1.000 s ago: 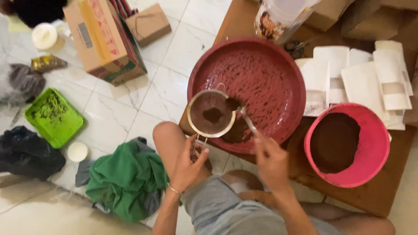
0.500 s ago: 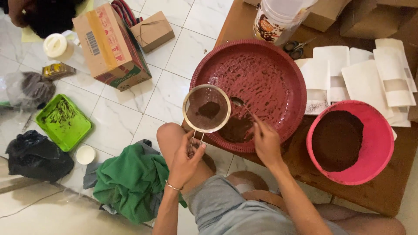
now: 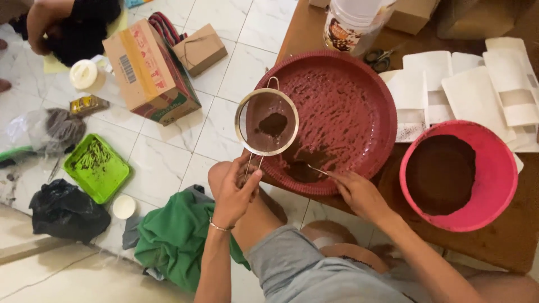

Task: The person sits on the floor and uses a spoon to scoop a dark brown powder from a red tray into a metal sieve. They then shake the sieve over a pink bowl to sift the powder, repeating the process to transfer the contents.

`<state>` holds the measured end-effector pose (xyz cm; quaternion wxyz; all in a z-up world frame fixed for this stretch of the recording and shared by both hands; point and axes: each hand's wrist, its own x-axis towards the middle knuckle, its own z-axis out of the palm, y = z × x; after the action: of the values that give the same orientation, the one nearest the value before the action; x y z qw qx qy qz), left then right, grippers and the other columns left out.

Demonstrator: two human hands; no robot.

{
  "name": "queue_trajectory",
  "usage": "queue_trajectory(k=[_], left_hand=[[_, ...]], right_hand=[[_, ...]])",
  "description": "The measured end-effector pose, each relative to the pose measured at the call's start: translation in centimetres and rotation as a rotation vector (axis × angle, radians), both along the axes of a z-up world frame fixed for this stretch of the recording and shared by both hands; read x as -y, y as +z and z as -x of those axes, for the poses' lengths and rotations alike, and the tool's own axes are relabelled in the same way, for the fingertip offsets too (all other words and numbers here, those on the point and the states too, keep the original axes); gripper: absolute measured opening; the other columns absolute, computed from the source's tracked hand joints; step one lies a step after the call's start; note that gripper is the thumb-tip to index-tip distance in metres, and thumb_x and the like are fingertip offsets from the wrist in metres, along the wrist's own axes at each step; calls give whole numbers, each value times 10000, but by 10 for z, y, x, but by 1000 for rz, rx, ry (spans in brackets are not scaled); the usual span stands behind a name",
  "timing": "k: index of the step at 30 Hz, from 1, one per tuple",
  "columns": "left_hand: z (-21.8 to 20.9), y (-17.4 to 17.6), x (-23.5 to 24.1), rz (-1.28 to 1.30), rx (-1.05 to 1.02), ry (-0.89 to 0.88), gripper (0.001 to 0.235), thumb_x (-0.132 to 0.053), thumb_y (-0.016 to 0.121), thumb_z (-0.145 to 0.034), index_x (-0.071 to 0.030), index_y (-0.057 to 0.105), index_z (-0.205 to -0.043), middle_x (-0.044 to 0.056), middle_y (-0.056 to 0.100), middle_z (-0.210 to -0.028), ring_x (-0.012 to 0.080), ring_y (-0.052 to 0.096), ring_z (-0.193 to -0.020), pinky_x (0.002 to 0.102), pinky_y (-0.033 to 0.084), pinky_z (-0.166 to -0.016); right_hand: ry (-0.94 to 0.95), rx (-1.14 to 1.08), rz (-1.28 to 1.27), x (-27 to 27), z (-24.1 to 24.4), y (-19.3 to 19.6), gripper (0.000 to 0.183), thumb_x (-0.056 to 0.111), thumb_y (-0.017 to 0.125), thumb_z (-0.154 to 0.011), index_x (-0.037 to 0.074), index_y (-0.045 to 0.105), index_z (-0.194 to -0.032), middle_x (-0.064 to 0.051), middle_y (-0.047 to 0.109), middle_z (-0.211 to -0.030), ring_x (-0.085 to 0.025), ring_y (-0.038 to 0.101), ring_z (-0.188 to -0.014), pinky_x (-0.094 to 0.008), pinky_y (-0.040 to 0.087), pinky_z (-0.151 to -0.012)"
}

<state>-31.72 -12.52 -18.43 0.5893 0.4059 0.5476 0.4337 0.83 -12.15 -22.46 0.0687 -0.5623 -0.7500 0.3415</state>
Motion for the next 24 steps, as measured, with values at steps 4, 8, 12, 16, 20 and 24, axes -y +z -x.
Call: queue_trajectory(k=[4,8,12,16,20,24], left_hand=[[-3,2,8,6,7,-15,514,-112,620,-987,-1,450,-1459,124,605,-1023,138,603,-588,234,483,-413],[0,4,12,2,-5,-40,516,-108,618,-986,4,442,-1458,145,631,-1014,145,609,-587,239,492,-426],[1,1,14,31,-53,5,529,-131,611,-993,12,428,-1468,147,645,-1021,140,597,-599,249,487,-432],[-1,-8,14,43,-60,28,539,-126,613,-991,29,415,-1468,158,639,-1019,145,598,-604,251,491,-431],[-9,-18,16,62,-64,4,539,-139,630,-985,24,424,-1455,145,640,-1007,139,594,-585,242,489,-409],[-19,-17,16,66,-57,-45,535,-134,629,-981,25,427,-1450,142,641,-991,133,600,-568,232,486,-401]], right_hand=[[-189,-184,225,-6,13,6,390,256,455,-1077,141,660,-1388,-140,771,-1141,-272,720,-1072,-409,524,-1016],[-344,-307,208,-13,19,7,347,240,496,-1067,109,708,-1309,-132,743,-780,-217,638,-741,-396,542,-767],[-454,-396,130,-14,18,27,319,181,523,-1041,125,754,-1254,-98,724,-706,-182,596,-694,-356,531,-736],[-548,-409,59,-9,10,46,302,196,555,-1032,148,765,-1244,-78,706,-681,-172,580,-673,-354,516,-706],[-549,-431,-175,-2,21,85,332,114,528,-1037,105,738,-1295,-141,725,-864,-222,626,-830,-384,513,-803],[-225,-288,-640,-11,37,48,420,22,563,-994,116,680,-1386,-181,708,-938,-354,686,-893,-454,557,-837]])
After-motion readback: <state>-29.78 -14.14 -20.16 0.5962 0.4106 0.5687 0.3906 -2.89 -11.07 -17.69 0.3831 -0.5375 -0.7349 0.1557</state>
